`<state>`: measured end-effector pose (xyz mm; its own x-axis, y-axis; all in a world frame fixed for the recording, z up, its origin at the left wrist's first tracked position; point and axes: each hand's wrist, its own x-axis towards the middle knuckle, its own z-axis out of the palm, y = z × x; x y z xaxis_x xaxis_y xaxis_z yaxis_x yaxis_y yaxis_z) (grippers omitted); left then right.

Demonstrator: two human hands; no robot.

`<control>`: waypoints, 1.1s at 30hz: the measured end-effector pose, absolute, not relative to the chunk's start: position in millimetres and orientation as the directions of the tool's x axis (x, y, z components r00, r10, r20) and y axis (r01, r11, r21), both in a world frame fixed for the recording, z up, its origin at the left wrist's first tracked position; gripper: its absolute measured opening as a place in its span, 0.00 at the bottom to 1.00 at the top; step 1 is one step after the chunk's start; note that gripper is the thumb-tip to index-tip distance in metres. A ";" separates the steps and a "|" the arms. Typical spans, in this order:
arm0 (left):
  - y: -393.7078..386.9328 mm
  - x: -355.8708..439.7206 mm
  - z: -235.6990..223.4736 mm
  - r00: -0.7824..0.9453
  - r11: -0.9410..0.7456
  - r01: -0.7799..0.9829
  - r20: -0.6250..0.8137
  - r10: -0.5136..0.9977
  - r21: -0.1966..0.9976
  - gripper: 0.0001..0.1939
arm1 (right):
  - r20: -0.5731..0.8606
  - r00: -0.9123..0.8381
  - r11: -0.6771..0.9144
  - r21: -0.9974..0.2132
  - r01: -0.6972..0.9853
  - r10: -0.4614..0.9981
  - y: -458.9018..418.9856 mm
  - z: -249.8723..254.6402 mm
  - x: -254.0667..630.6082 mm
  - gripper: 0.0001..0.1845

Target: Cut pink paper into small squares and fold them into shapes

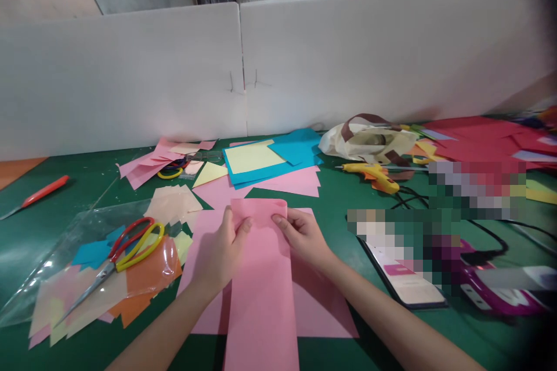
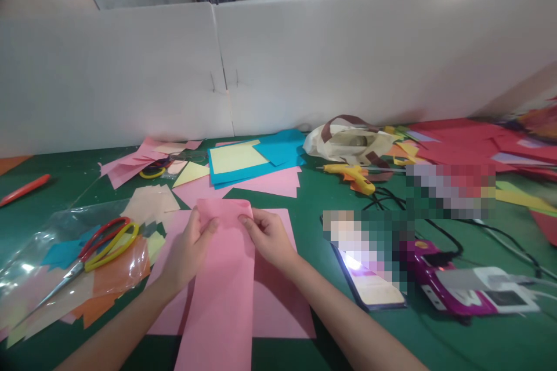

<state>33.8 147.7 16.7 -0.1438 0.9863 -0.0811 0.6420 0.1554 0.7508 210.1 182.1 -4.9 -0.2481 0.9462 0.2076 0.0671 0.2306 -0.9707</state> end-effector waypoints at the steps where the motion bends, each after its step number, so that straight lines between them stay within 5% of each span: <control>1: 147.8 35.1 16.9 -0.151 0.160 0.652 -0.080 0.985 0.741 0.24 | 0.200 -0.247 0.221 -0.973 0.062 0.948 181.9 -4.3 209.8 0.18; 9: 147.3 42.0 17.3 -0.147 0.168 0.685 -0.092 0.985 0.709 0.27 | 0.243 0.002 0.240 -0.959 0.153 0.970 184.9 -3.0 209.0 0.21; 16: 146.7 46.0 18.5 -0.093 0.141 0.663 -0.106 0.990 0.735 0.25 | 0.181 0.040 0.181 -0.983 -0.009 0.983 184.7 -0.8 209.6 0.20; 33: 146.4 44.5 8.9 -0.021 0.095 0.710 -0.113 0.993 0.698 0.29 | 0.140 0.079 0.141 -0.990 -0.002 0.987 185.9 -1.9 207.2 0.13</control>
